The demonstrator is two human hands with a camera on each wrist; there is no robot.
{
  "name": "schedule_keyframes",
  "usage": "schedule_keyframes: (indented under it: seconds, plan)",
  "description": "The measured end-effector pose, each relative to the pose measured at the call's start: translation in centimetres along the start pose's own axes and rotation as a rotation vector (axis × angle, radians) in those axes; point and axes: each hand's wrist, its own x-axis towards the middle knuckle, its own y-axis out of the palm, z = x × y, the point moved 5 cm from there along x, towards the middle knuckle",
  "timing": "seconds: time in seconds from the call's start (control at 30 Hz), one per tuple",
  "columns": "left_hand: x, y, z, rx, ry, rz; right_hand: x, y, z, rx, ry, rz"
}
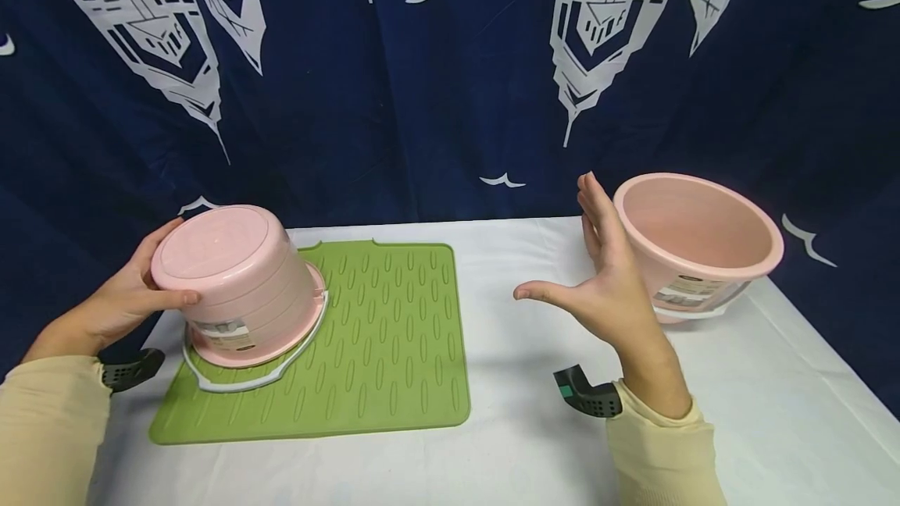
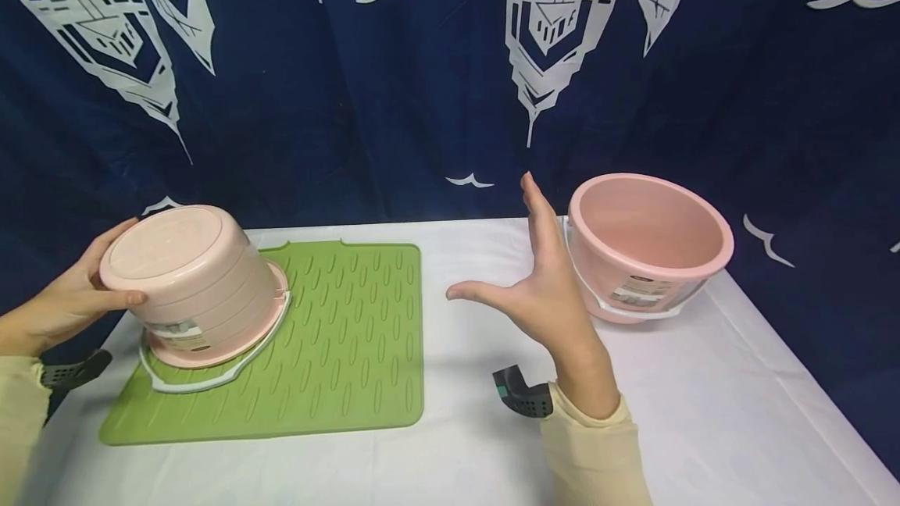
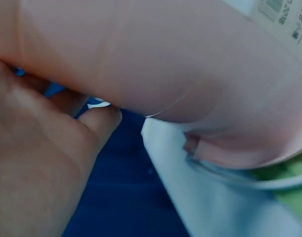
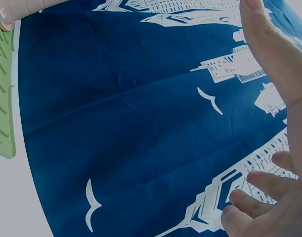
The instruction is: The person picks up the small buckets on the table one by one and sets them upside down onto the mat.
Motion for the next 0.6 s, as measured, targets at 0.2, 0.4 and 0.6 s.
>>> schedule_keyframes:
  seconds: [0.2,0.4,0.6]
  plan:
    - [0.3,-0.7,-1.6,0.085,-0.005,0.015,0.0,-0.6,-0.5,-0.025,0.049,-0.032]
    - [1.2,-0.4,-5.8,0.015,0.151,-0.142,0.0,-1.6,-1.0,-0.033,0.079,-0.097]
    - [2.5,2.6,-11.3,-0.119,0.345,-0.163,0.0,-2.7,-1.8,-0.059,0.115,-0.173]
